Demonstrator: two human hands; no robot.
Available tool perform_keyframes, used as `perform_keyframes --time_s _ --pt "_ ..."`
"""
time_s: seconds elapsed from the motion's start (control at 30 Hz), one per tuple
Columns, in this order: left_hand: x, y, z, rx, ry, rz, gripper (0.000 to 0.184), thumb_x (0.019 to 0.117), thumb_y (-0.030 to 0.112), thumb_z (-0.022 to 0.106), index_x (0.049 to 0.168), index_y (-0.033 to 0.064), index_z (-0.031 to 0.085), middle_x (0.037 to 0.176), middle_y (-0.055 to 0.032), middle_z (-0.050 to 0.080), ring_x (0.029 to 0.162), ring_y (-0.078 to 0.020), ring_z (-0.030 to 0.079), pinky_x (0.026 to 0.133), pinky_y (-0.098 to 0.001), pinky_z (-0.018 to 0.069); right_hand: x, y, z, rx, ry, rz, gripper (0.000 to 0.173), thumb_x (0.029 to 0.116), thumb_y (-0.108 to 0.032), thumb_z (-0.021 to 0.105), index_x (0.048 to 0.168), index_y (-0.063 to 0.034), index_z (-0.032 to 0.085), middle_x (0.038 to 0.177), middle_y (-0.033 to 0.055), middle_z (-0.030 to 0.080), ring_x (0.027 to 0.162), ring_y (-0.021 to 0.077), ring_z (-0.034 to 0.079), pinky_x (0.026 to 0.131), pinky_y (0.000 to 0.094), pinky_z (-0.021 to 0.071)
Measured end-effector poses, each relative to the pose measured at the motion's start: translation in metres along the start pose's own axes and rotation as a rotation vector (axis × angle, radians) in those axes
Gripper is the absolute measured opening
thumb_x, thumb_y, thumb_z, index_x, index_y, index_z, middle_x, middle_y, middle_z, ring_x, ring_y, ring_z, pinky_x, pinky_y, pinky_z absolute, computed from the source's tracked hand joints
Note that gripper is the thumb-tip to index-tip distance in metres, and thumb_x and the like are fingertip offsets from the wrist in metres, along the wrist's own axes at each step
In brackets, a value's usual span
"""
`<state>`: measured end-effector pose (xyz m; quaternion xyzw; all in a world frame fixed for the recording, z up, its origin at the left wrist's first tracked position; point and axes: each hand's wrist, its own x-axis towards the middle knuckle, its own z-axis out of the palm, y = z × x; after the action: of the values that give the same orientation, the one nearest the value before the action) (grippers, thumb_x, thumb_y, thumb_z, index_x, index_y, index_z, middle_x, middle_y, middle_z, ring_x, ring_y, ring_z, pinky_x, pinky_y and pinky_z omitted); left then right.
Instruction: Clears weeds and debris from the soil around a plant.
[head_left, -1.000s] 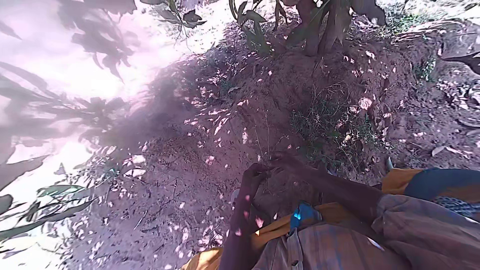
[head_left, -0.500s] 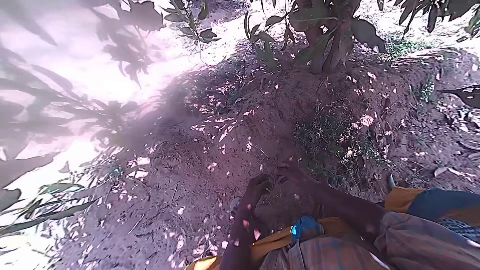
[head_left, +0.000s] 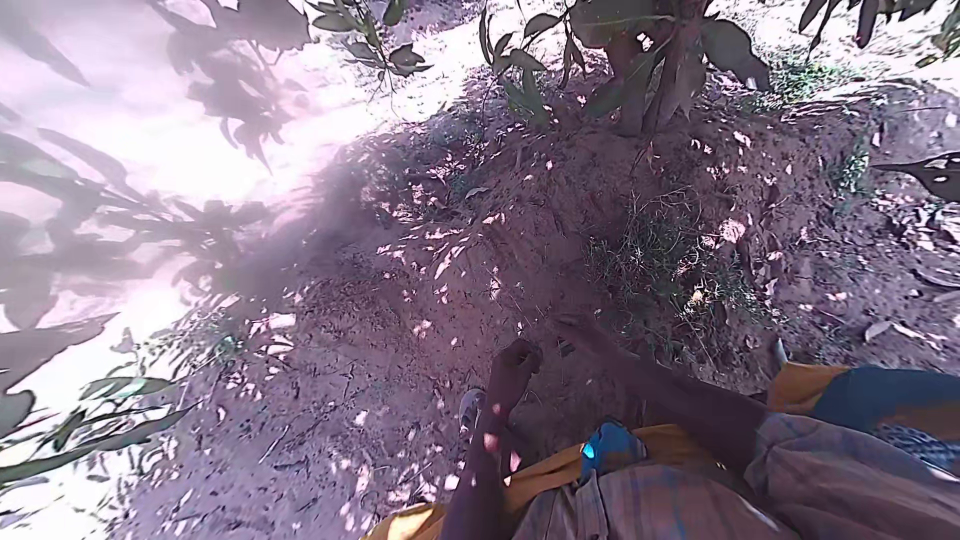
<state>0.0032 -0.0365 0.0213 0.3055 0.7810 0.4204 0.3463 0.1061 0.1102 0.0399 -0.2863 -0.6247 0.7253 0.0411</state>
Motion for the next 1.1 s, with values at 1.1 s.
perform_keyframes --time_s 1.1 --pt "-0.004 0.002 0.003 -0.081 0.024 0.043 0.025 0.1051 0.012 0.054 0.12 -0.0043 0.064 0.089 -0.0032 0.068 0.073 -0.0019 0.064 0.069 -0.0198 0.0537 0.001 0.008 -0.002 -0.162 0.033 -0.065 0.019 0.1026 -0.005 0.054 0.088 0.0044 0.062 0.075 -0.0015 0.05 0.067 0.002 0.046 0.067 0.0191 0.0403"
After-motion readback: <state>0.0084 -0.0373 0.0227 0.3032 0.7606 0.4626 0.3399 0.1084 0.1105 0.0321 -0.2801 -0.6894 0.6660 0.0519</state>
